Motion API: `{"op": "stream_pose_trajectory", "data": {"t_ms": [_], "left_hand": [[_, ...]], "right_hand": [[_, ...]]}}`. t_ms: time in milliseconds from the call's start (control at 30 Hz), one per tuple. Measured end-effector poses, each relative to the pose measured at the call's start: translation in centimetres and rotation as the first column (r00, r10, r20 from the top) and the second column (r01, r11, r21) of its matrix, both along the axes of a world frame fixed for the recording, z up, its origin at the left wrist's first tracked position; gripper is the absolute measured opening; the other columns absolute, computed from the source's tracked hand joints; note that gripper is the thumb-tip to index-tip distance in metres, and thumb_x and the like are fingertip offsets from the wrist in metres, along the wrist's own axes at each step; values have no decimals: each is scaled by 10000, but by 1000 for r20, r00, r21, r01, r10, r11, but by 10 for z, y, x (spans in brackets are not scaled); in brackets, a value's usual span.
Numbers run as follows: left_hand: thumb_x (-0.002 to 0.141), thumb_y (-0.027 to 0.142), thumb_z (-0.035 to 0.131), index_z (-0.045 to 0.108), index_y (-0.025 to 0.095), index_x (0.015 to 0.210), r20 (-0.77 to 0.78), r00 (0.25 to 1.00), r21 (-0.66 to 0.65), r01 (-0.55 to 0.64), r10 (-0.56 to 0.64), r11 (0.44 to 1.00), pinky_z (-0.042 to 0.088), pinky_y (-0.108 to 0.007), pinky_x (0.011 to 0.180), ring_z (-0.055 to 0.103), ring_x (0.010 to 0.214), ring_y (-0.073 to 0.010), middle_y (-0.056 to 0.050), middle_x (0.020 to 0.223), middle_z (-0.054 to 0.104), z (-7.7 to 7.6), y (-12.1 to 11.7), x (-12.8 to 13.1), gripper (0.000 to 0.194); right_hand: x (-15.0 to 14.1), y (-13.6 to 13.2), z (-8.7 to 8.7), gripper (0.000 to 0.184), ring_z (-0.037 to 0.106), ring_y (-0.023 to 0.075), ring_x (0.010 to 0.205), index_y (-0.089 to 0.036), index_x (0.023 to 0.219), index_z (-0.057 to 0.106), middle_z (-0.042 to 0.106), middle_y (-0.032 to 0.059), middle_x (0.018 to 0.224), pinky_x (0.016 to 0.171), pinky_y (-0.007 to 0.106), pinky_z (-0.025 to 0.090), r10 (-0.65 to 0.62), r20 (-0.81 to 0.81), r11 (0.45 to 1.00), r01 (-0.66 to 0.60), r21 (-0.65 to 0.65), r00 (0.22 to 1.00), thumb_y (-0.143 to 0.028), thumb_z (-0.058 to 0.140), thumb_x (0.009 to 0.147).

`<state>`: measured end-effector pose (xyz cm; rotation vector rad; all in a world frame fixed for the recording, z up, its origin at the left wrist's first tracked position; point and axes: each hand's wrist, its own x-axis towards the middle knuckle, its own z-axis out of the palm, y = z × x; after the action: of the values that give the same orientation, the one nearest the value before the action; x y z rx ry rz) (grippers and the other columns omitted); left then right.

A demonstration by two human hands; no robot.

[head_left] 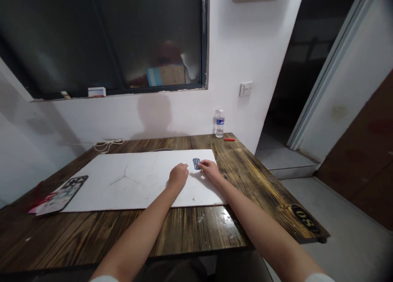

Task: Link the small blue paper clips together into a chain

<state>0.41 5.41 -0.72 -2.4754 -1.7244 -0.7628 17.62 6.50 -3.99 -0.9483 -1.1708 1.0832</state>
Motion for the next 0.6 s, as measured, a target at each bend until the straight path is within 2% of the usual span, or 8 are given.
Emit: {"op": "stream_pose_trajectory", "data": {"t_ms": [133,233,300,433,500,600], "left_hand": [[822,152,545,701,183,939,189,982,66,9,-21,998,470,-302,804,634,876,-200,-69,933,709,-1,4,-3,198],[785,122,589,665,195,1040,337,941,80,-31,3,996,478,-281,753,632,788,-171,-38,862,704,-3,8,-5,276],[774,126,609,670,198,1013,407,913,82,-44,7,996,481,-271,720,624,737,-158,-21,817,697,-4,10,-6,257],[754,145,633,698,203,746,444,895,156,-33,-40,987,482,-270,713,618,828,-179,-33,837,685,-2,12,-8,87],[761,180,635,711,211,754,463,886,170,-63,-24,984,479,-261,687,608,803,-171,-35,841,666,0,11,-9,82],[786,231,611,720,226,800,488,873,117,-73,7,990,468,-247,651,574,670,-137,-5,735,633,3,8,-9,110]], "right_hand": [[0,-1,1,295,470,108,459,-166,648,649,574,-12,514,513,271,380,1,-5,1000,-1,5,1000,-438,749,590],[0,-1,1,325,470,107,456,-164,650,648,579,-12,519,509,271,381,-7,-19,1000,7,-7,1000,-460,758,572],[0,0,1,344,476,107,459,-164,654,647,581,-14,521,507,269,383,-15,-22,1000,14,-17,1000,-473,764,561],[0,0,2,359,480,105,467,-165,654,646,594,-11,539,504,268,395,-13,-22,1000,13,-12,1000,-488,768,556],[0,0,2,365,473,102,463,-168,657,643,590,-14,535,499,269,399,-7,-37,1000,7,-14,999,-491,773,547],[-1,0,3,375,463,100,454,-171,655,640,594,-11,539,491,273,399,-2,-60,1000,1,-24,998,-494,783,528]]}}
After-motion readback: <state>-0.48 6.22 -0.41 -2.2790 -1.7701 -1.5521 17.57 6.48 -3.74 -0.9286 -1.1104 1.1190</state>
